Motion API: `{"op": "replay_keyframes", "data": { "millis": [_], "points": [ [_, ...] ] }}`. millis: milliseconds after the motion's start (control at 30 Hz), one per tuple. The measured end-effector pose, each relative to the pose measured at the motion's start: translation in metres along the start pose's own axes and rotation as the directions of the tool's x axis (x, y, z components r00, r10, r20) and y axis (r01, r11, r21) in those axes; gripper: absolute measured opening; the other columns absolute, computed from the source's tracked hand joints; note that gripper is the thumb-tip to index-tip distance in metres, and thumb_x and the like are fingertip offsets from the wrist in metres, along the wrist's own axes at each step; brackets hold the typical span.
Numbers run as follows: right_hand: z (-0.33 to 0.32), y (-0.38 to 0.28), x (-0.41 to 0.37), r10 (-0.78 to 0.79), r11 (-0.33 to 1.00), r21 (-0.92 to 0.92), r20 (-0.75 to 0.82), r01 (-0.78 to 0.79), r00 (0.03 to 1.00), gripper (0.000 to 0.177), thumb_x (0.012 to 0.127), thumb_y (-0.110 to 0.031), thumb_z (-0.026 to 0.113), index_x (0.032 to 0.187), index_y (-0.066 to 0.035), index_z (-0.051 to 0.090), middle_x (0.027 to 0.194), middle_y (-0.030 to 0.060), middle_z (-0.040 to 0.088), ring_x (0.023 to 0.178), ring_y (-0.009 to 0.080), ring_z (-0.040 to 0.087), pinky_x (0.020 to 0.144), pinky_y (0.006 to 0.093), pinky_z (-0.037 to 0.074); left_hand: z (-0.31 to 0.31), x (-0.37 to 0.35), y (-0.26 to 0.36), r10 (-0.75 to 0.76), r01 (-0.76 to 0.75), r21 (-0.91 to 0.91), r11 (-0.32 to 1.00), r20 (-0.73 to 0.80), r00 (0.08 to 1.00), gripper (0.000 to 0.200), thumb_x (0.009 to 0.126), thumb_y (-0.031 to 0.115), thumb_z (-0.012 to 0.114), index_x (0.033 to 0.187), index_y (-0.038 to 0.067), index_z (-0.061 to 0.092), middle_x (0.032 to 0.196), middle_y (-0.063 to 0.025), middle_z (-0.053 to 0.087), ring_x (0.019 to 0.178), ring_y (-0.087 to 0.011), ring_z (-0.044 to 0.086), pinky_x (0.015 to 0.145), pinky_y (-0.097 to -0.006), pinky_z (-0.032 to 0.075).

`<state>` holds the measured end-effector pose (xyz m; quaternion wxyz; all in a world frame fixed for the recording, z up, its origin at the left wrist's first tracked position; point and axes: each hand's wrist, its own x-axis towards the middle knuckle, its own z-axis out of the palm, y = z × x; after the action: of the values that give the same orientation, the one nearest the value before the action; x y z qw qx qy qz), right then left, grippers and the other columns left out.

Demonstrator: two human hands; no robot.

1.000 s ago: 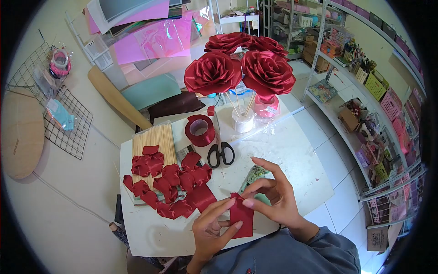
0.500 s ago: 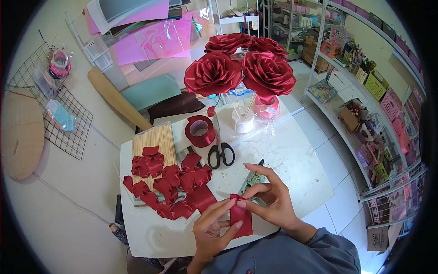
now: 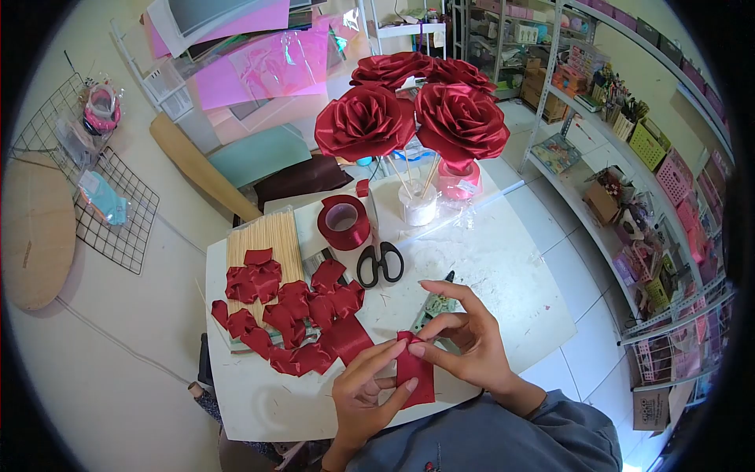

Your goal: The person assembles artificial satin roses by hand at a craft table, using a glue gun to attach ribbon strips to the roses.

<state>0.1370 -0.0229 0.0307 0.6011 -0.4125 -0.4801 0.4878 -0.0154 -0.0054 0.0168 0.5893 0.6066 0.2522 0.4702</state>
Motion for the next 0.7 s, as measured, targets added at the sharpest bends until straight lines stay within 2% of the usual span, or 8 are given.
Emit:
{"op": "replay_keyframes", "data": {
  "millis": [167,267,467,600,633,700],
  "points": [
    [0.0,-0.0042,0.0012,0.058,0.993,0.11,-0.05,-0.053,0.997,0.063,0.07,0.008,0.061,0.123,-0.002,0.029,0.072,0.0058,0.058,0.074,0.0097,0.055,0.073,0.0244,0.042,0.0005,0.0,0.0013,-0.002,0.002,0.01,1.0,-0.013,1.0,0.046,0.066,-0.015,0.058,0.109,-0.004,0.048,0.112,-0.0152,0.044,0.101,-0.0207,0.049,0.077,-0.0284,0.051],
    [-0.0024,-0.0006,0.0002,-0.005,0.999,0.036,0.004,0.005,1.0,0.062,0.073,0.006,0.059,0.125,-0.004,0.027,0.073,0.0055,0.058,0.075,0.0081,0.053,0.073,0.0239,0.041,-0.0001,-0.0001,0.0002,-0.005,0.006,0.033,0.999,-0.012,1.0,0.046,0.065,-0.015,0.058,0.109,-0.004,0.049,0.111,-0.0152,0.045,0.101,-0.0205,0.049,0.077,-0.0283,0.051],
    [-0.0024,0.0024,0.0002,0.008,1.0,0.0,-0.002,-0.008,1.0,0.062,0.072,0.007,0.059,0.125,-0.003,0.028,0.072,0.0048,0.059,0.074,0.0075,0.053,0.074,0.0229,0.04,0.0006,0.0001,0.0005,-0.024,0.024,0.03,0.999,-0.004,1.0,0.046,0.066,-0.014,0.058,0.109,-0.003,0.049,0.112,-0.0149,0.045,0.101,-0.0199,0.049,0.076,-0.0278,0.051],
    [-0.0036,0.0003,-0.0009,0.019,1.0,0.0,0.016,-0.019,1.0,0.063,0.073,0.007,0.058,0.126,-0.003,0.026,0.073,0.0058,0.059,0.075,0.0086,0.054,0.074,0.0226,0.04,-0.0021,-0.001,0.001,-0.05,0.05,0.028,0.998,0.0,0.999,0.046,0.067,-0.015,0.057,0.111,-0.004,0.047,0.113,-0.0146,0.043,0.102,-0.0208,0.047,0.077,-0.0286,0.051],
    [-0.0029,-0.0033,-0.0019,0.028,0.997,0.068,-0.023,-0.027,0.999,0.059,0.072,0.007,0.058,0.124,-0.003,0.03,0.075,0.0067,0.059,0.075,0.0098,0.055,0.073,0.0232,0.041,-0.0028,-0.0017,0.0007,-0.055,0.055,0.026,0.998,-0.006,0.998,0.046,0.067,-0.015,0.057,0.111,-0.004,0.047,0.113,-0.0146,0.043,0.102,-0.0208,0.047,0.077,-0.0286,0.051],
    [-0.0054,-0.0028,-0.0042,0.046,0.99,0.132,-0.046,-0.039,0.998,0.056,0.072,0.008,0.058,0.122,-0.002,0.034,0.076,0.0076,0.06,0.075,0.011,0.056,0.073,0.0238,0.041,-0.005,-0.0013,-0.0009,-0.059,0.039,-0.195,0.98,-0.096,0.994,0.048,0.068,-0.017,0.054,0.113,-0.007,0.043,0.116,-0.0139,0.04,0.105,-0.023,0.046,0.08,-0.0296,0.049]
  ]
}}
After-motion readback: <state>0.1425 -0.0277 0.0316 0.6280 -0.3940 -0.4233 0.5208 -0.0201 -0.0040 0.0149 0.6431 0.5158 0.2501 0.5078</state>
